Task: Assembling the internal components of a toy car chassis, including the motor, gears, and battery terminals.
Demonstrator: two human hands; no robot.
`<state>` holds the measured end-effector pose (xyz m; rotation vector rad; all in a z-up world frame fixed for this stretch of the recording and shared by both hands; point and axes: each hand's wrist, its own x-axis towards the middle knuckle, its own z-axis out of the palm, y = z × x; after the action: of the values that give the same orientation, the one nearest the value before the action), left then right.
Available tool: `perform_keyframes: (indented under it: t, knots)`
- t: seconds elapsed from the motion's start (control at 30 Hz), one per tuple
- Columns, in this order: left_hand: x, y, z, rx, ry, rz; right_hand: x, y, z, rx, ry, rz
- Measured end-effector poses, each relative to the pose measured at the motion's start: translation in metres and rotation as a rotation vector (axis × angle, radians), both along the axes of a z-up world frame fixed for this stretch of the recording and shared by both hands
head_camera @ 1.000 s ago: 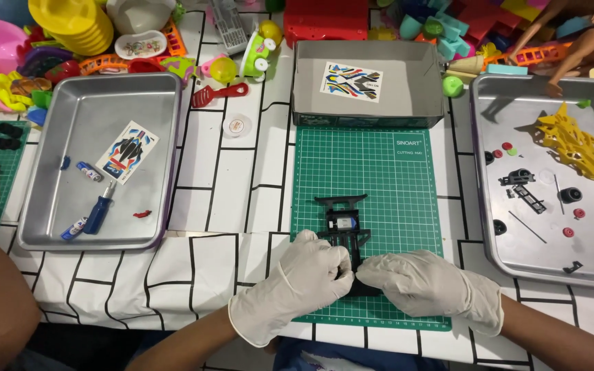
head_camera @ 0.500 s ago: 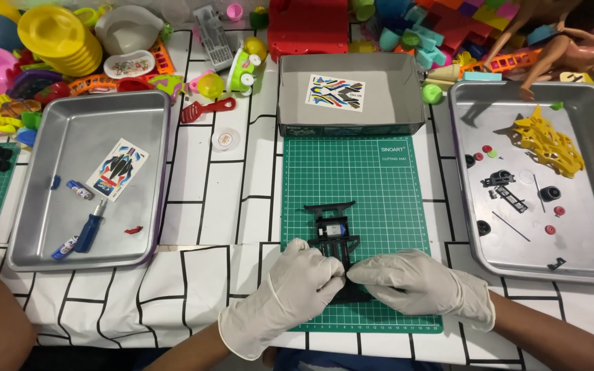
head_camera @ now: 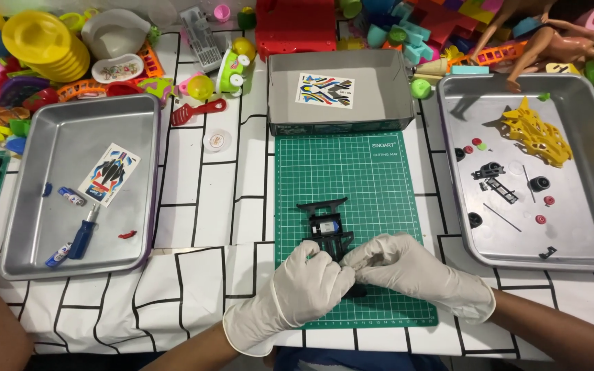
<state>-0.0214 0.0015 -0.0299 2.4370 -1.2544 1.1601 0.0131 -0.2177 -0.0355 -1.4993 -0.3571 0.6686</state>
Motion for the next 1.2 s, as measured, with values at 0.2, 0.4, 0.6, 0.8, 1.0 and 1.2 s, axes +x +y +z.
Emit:
perform_keyframes:
  t: [0.2, 0.4, 0.6, 0.8, 1.0, 1.2]
  knots:
    - [0.001, -0.001, 0.0, 0.002, -0.003, 0.008, 0.006, -0.001, -0.003, -0.053, 0.157, -0.049]
    - [0.0, -0.001, -0.01, -0.006, 0.036, -0.074, 0.001, -0.003, -0.008, 0.033, 0.122, -0.075]
    - [-0.004, -0.003, -0.013, 0.039, 0.036, -0.058, -0.001, -0.003, -0.001, -0.053, -0.013, 0.013]
    - [-0.003, -0.004, -0.009, -0.005, 0.015, -0.02, 0.0, -0.006, -0.012, 0.024, 0.083, -0.026]
    - [-0.004, -0.004, -0.009, -0.014, 0.037, -0.006, 0.0, -0.007, -0.01, 0.05, 0.086, -0.025]
    - [-0.004, -0.004, -0.012, 0.011, 0.059, -0.043, 0.004, -0.009, -0.011, 0.049, -0.097, 0.088]
